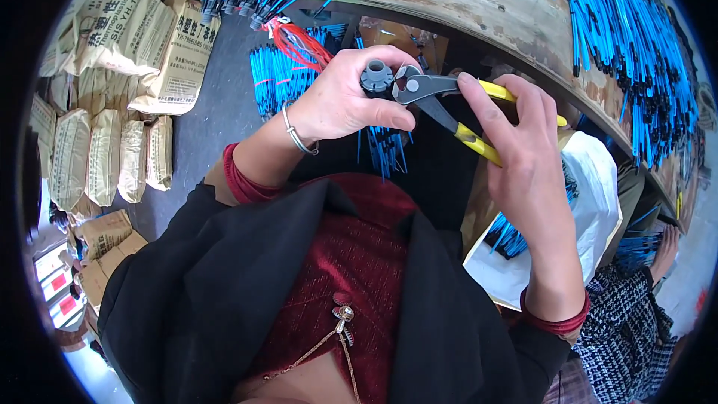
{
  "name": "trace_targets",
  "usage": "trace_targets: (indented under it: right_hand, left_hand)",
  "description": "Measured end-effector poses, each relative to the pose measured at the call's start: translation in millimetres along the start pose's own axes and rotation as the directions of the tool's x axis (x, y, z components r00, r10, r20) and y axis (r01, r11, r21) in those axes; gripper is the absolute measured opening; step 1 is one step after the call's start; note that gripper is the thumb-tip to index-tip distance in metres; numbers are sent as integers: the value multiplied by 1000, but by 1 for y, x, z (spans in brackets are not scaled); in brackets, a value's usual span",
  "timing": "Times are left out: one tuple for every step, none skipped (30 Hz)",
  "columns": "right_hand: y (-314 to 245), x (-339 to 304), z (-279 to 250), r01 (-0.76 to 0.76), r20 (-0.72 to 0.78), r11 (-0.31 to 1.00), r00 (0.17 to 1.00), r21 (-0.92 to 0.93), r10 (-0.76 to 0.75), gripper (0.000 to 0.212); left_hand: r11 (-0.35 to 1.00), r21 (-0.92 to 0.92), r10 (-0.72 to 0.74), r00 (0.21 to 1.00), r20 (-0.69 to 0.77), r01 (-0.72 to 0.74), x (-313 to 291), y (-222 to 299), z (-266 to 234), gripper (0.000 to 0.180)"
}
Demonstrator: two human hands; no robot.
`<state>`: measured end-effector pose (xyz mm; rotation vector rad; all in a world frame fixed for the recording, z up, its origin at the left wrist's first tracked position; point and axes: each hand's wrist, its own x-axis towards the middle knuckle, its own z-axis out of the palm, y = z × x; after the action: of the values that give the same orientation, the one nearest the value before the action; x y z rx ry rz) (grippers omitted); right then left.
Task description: The person assembles and trims plastic shuttlecocks by hand at a production station, joining blue plastic feathers to shuttlecock bases and using pliers to trim shuttlecock parts.
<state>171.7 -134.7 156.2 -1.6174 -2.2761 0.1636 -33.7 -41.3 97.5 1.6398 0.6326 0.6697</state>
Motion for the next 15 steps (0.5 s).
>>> trace_targets:
  right_hand:
    - [-1, 2, -2, 8, 18, 1000, 1000, -17, -8, 70]
    - [-3, 3, -4, 16, 39, 999, 999, -35, -15, 70]
    - [-4, 4, -7, 15, 43, 999, 999, -35, -13, 70]
    - [-5, 5, -10, 35, 48, 997, 998, -71, -32, 69]
    - [-6, 7, -13, 56, 53, 993, 997, -106, -51, 69]
    - [-7, 7, -13, 77, 59, 987, 996, -142, -70, 69]
    - [-7, 8, -13, 80, 60, 987, 996, -142, -72, 69]
    - [-8, 7, -11, 60, 60, 986, 997, -154, -51, 68]
    - [-10, 6, -10, 39, 60, 985, 998, -167, -30, 66]
    - [-11, 5, -8, 20, 60, 984, 998, -178, -9, 65]
    - [-13, 3, -5, 23, 61, 984, 998, -177, -13, 65]
    - [-17, -1, 1, -15, 26, 981, 999, -191, 20, 64]
    - [-20, -4, 7, -52, -9, 978, 999, -203, 51, 63]
    - [-22, -10, 13, -99, -45, 971, 995, -217, 92, 62]
    - [-24, -14, 21, -102, -45, 971, 995, -218, 94, 62]
  left_hand:
    - [1000, 1, -4, 1000, 0, 4, 0, 1, 0, 49]
    - [1000, -1, -9, 1000, 1, 9, -1, 2, 0, 48]
    - [1000, -2, -14, 1000, 2, 14, -2, 2, 1, 47]
    - [1000, -6, -16, 1000, 2, 16, -2, 2, 0, 47]
    - [1000, 10, -10, 1000, 6, 10, -2, 2, 0, 46]
    - [1000, 25, -3, 1000, 11, 3, -1, 1, -1, 45]
    - [999, 44, 5, 1000, 12, -5, -1, 0, -2, 44]
    - [999, 44, 4, 1000, 10, -5, -1, -1, -2, 44]
    - [999, 49, -4, 1000, -25, 6, -1, -2, -1, 43]
    - [998, 55, -13, 998, -60, 16, -1, -3, 0, 42]
    - [998, 60, -22, 995, -96, 28, 0, -5, 1, 41]
    - [998, 60, -22, 995, -101, 28, 0, -5, 2, 41]
    - [996, 44, -66, 985, -158, 74, 0, -6, 4, 40]
    - [993, 22, -109, 973, -205, 116, 1, -7, 7, 40]
    - [988, -1, -152, 956, -251, 157, 1, -6, 9, 39]
